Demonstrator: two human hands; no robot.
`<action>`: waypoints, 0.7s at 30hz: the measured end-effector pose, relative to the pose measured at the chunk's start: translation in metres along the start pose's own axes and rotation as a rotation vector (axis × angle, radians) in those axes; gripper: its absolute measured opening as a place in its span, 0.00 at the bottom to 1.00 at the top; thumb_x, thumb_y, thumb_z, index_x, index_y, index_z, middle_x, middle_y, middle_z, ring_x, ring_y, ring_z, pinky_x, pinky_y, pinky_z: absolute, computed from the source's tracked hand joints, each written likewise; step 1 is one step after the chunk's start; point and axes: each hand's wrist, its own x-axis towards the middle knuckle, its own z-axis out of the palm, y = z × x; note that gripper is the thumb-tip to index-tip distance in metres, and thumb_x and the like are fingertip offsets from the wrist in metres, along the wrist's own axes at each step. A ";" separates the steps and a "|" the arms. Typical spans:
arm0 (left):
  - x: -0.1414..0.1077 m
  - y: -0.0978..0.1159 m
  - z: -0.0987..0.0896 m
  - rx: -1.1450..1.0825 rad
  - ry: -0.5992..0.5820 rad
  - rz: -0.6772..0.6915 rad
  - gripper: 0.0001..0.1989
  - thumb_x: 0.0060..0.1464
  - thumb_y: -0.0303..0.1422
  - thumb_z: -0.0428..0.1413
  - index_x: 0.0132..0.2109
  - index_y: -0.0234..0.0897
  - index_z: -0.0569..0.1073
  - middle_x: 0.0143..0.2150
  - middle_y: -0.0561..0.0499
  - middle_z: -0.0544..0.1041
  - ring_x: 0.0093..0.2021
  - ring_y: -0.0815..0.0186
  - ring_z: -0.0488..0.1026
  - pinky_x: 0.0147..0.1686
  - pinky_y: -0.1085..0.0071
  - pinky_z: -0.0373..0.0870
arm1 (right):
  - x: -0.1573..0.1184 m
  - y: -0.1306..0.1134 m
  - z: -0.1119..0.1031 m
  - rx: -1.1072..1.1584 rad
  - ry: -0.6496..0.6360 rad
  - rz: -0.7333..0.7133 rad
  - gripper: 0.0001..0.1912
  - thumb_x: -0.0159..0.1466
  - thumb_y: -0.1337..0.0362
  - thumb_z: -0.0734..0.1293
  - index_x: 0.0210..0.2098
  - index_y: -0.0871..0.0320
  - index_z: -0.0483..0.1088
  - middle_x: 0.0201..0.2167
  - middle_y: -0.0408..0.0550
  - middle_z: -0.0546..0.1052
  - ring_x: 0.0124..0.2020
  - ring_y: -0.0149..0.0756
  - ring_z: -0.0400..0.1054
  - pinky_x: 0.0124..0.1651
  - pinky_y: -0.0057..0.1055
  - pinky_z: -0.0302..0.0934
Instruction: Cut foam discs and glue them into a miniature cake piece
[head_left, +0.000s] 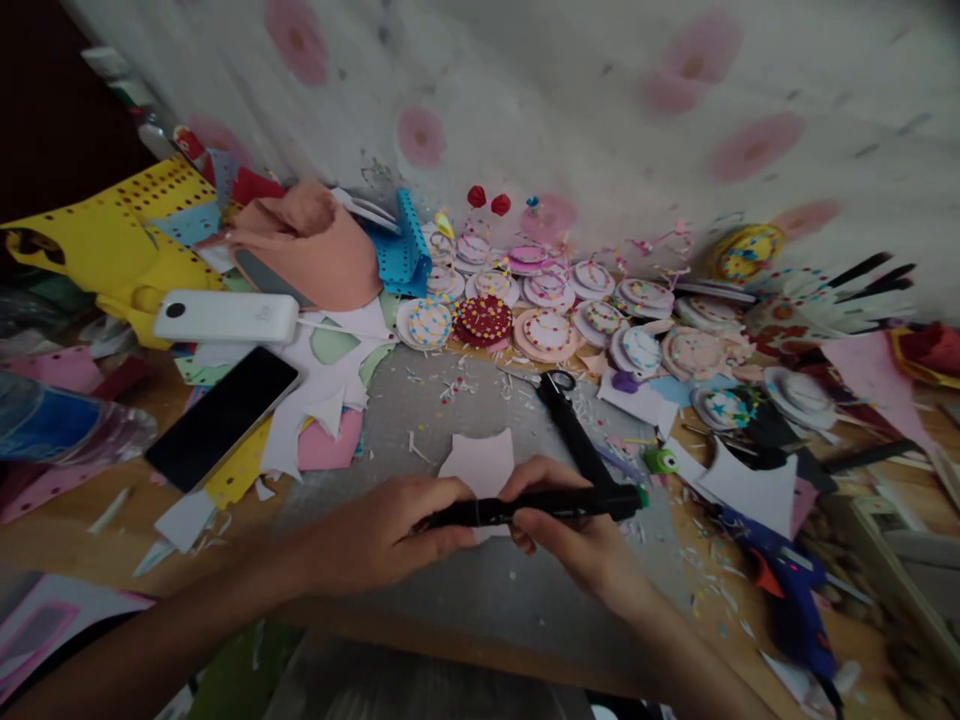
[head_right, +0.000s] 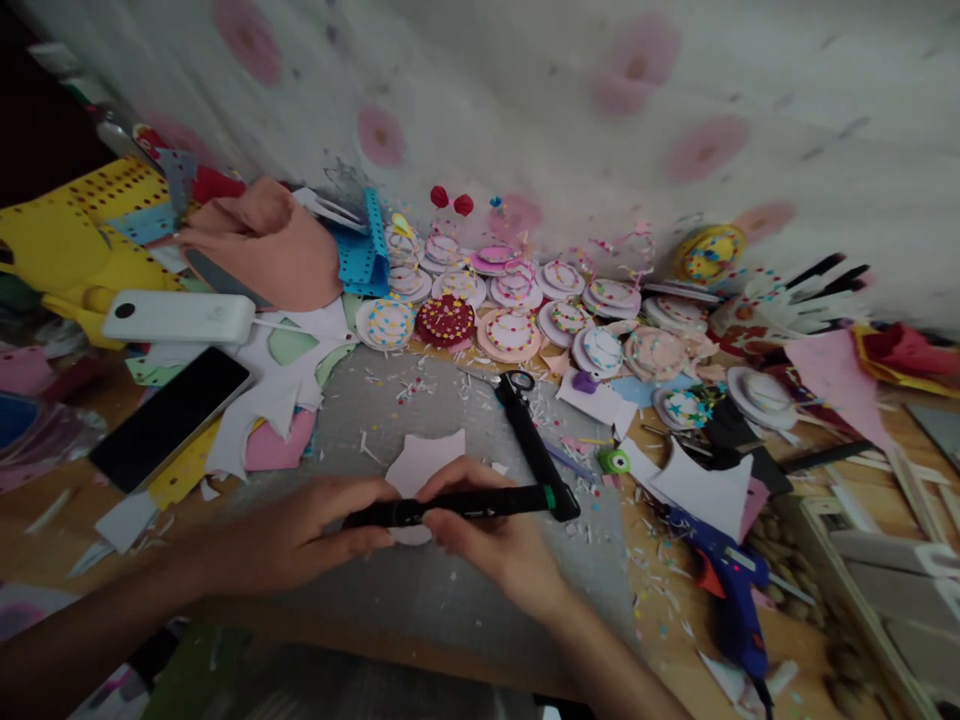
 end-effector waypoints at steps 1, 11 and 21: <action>-0.002 0.002 0.000 0.040 0.006 -0.019 0.11 0.65 0.37 0.49 0.44 0.37 0.73 0.36 0.53 0.77 0.36 0.67 0.74 0.36 0.74 0.64 | -0.001 -0.002 -0.003 -0.016 -0.016 -0.013 0.11 0.63 0.56 0.70 0.40 0.56 0.72 0.26 0.42 0.71 0.25 0.30 0.65 0.28 0.26 0.59; -0.028 0.010 -0.005 0.525 0.124 0.081 0.11 0.66 0.35 0.48 0.44 0.37 0.73 0.36 0.50 0.77 0.38 0.60 0.75 0.37 0.68 0.65 | -0.020 -0.049 -0.006 -1.129 -0.159 -0.352 0.16 0.64 0.68 0.67 0.52 0.56 0.68 0.41 0.52 0.77 0.41 0.43 0.72 0.41 0.37 0.65; -0.035 0.033 0.000 0.543 -0.305 -0.212 0.20 0.65 0.46 0.43 0.41 0.40 0.75 0.35 0.47 0.81 0.31 0.56 0.78 0.23 0.69 0.56 | -0.012 -0.022 0.055 -1.585 -0.398 -0.586 0.10 0.65 0.61 0.67 0.31 0.55 0.62 0.22 0.39 0.71 0.18 0.35 0.65 0.17 0.35 0.48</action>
